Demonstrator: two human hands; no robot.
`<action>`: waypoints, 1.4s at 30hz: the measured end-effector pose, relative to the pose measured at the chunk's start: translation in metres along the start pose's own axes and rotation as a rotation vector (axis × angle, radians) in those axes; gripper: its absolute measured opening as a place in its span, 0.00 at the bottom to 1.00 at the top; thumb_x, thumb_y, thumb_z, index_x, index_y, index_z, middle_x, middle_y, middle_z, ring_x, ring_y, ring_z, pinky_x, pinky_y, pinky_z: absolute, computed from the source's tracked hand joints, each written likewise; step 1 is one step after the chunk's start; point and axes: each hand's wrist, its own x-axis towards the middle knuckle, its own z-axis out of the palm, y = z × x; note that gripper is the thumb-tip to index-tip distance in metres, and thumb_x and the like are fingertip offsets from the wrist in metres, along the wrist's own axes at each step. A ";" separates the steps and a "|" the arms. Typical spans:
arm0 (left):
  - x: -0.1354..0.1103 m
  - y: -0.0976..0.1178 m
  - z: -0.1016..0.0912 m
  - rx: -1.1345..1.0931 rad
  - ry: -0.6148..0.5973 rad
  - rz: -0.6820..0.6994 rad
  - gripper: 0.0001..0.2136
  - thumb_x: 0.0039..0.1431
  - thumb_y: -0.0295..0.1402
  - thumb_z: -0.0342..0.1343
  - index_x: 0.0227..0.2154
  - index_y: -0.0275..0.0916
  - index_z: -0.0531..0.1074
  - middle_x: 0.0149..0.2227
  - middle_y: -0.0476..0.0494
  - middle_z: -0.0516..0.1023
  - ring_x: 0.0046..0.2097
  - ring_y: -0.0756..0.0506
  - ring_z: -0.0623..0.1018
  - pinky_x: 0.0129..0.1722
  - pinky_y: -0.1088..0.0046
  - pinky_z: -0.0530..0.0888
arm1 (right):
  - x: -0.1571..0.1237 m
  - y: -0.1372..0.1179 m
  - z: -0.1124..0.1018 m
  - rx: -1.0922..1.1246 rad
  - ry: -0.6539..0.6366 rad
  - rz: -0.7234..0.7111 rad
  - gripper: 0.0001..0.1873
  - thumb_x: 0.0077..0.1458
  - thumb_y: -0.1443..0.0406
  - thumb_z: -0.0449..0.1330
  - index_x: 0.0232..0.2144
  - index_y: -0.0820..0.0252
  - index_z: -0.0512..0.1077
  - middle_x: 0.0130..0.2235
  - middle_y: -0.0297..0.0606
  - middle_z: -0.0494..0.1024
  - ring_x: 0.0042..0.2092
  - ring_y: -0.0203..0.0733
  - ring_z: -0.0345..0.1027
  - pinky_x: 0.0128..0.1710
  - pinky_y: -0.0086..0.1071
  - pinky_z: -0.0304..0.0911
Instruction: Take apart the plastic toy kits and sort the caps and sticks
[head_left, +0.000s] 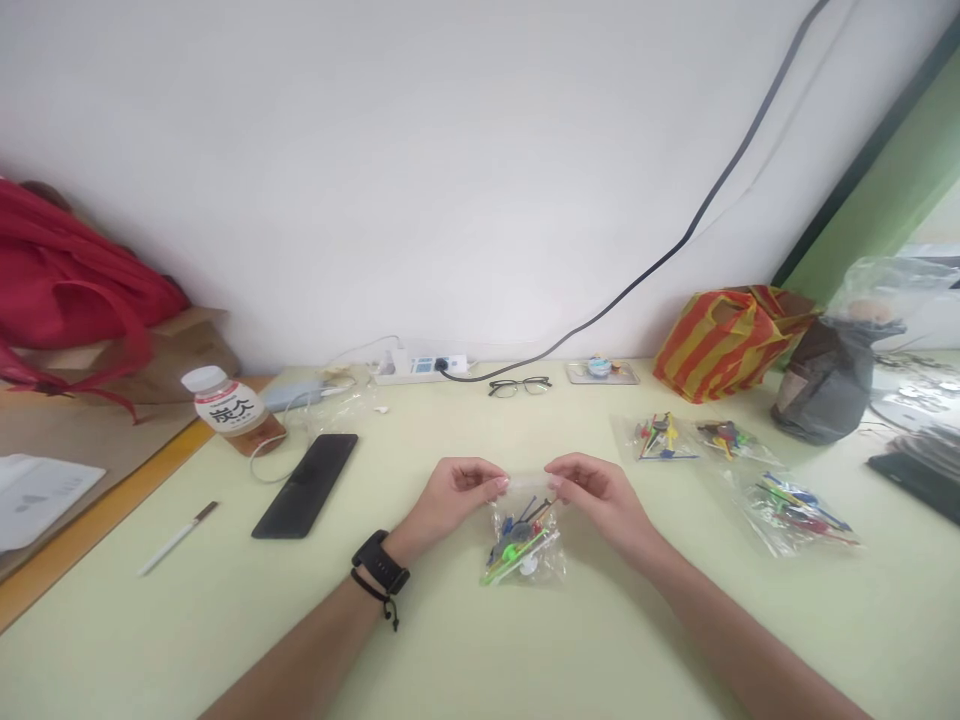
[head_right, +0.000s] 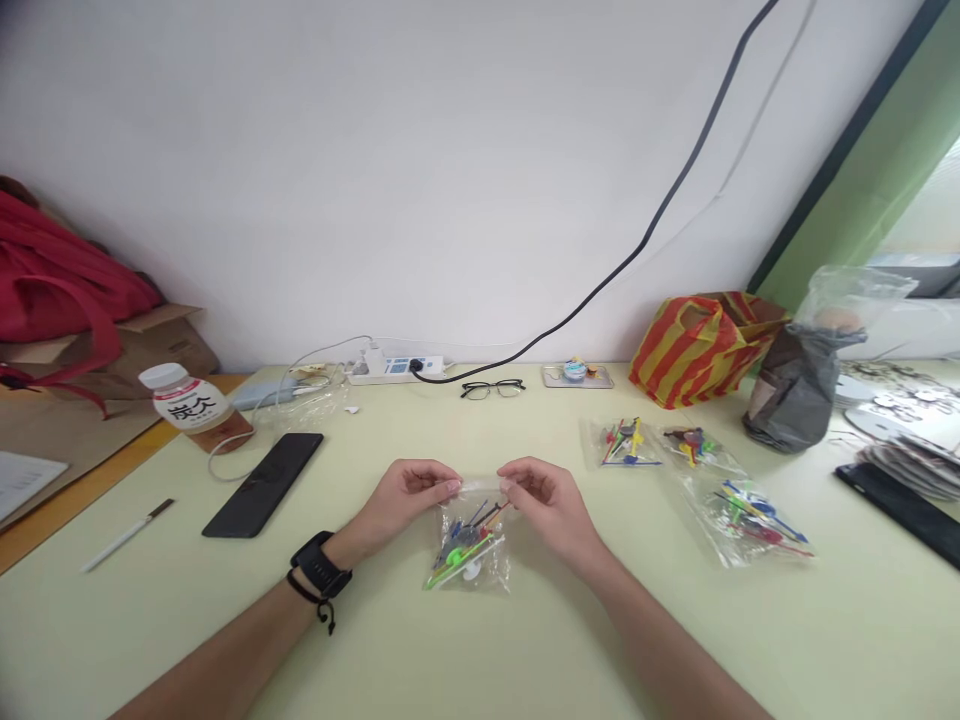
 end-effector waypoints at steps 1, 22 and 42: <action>0.000 0.001 0.000 0.009 -0.001 0.001 0.11 0.58 0.39 0.69 0.36 0.34 0.83 0.34 0.42 0.83 0.35 0.47 0.78 0.38 0.73 0.74 | 0.000 0.001 0.000 0.008 -0.010 0.015 0.17 0.55 0.52 0.70 0.40 0.58 0.79 0.35 0.37 0.80 0.37 0.42 0.73 0.40 0.35 0.67; -0.002 0.008 0.004 0.107 -0.013 -0.004 0.11 0.56 0.39 0.70 0.33 0.34 0.85 0.28 0.42 0.83 0.30 0.48 0.77 0.32 0.75 0.73 | -0.002 0.002 0.007 -0.048 -0.131 0.027 0.16 0.58 0.53 0.68 0.33 0.61 0.80 0.29 0.35 0.76 0.32 0.37 0.66 0.33 0.31 0.61; 0.001 -0.001 -0.002 0.060 0.051 0.005 0.15 0.57 0.42 0.69 0.39 0.34 0.83 0.33 0.40 0.84 0.35 0.45 0.82 0.38 0.71 0.79 | 0.007 0.008 -0.009 -0.055 -0.079 0.052 0.18 0.53 0.52 0.70 0.37 0.60 0.82 0.28 0.35 0.77 0.30 0.37 0.65 0.31 0.32 0.61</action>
